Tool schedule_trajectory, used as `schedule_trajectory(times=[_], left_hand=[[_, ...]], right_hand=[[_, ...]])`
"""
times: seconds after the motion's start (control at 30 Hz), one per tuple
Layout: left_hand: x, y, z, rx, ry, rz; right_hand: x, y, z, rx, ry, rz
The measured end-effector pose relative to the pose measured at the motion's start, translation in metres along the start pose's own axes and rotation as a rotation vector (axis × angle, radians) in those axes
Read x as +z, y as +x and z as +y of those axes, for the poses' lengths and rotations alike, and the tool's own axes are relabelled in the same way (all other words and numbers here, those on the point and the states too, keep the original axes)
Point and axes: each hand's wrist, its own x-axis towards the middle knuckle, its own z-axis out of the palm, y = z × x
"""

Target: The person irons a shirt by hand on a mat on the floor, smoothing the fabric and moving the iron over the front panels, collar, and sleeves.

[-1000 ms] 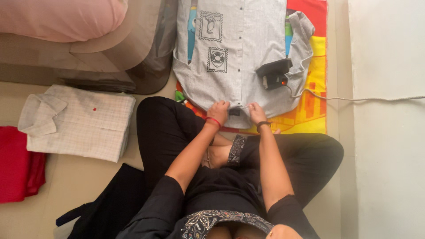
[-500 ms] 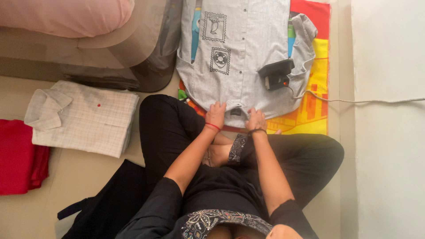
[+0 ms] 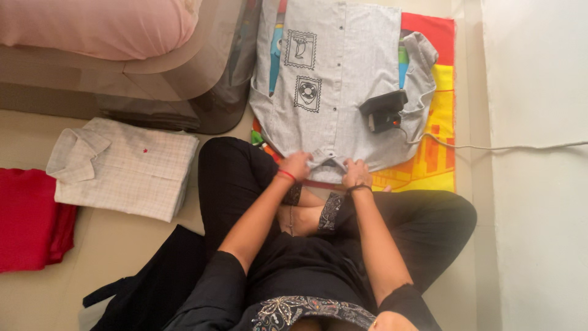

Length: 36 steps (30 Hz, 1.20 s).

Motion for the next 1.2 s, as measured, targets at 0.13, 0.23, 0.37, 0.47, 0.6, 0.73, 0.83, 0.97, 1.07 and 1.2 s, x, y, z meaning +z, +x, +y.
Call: schedule_trajectory(times=[0.13,0.23,0.37,0.47,0.6,0.73,0.83,0.97,1.07,1.2], left_hand=[[-0.041,0.014,-0.035,-0.105,0.149,-0.122],[-0.057,0.028,-0.064,-0.071,0.319,-0.094],[-0.049,0.052,-0.083,0.173,0.461,-0.160],[-0.039,0.073,-0.086,0.179,0.567,-0.328],[-0.030,0.087,-0.092,0.041,0.530,-0.399],[-0.029,0.093,-0.089,0.072,0.609,-0.476],[-0.029,0.091,-0.090,0.056,0.570,-0.518],[-0.038,0.087,-0.096,0.022,0.573,-0.604],[-0.049,0.071,-0.090,-0.083,0.594,-0.504],[-0.071,0.068,-0.078,-0.214,0.518,-0.289]], right_hand=[[-0.002,-0.005,-0.011,-0.182,0.064,0.255],[0.005,0.004,-0.027,-0.391,0.077,0.332],[0.026,0.014,-0.049,-0.675,-0.149,0.167],[0.035,0.012,-0.054,-0.646,-0.261,0.026],[0.039,0.012,-0.050,-0.598,-0.231,-0.077],[0.046,0.015,-0.046,-0.652,-0.266,0.000],[0.044,0.013,-0.044,-0.642,-0.230,-0.027],[0.045,0.014,-0.044,-0.653,-0.215,-0.001],[0.047,0.021,-0.037,-0.659,-0.164,-0.080],[0.040,0.055,-0.005,-0.226,0.801,0.169]])
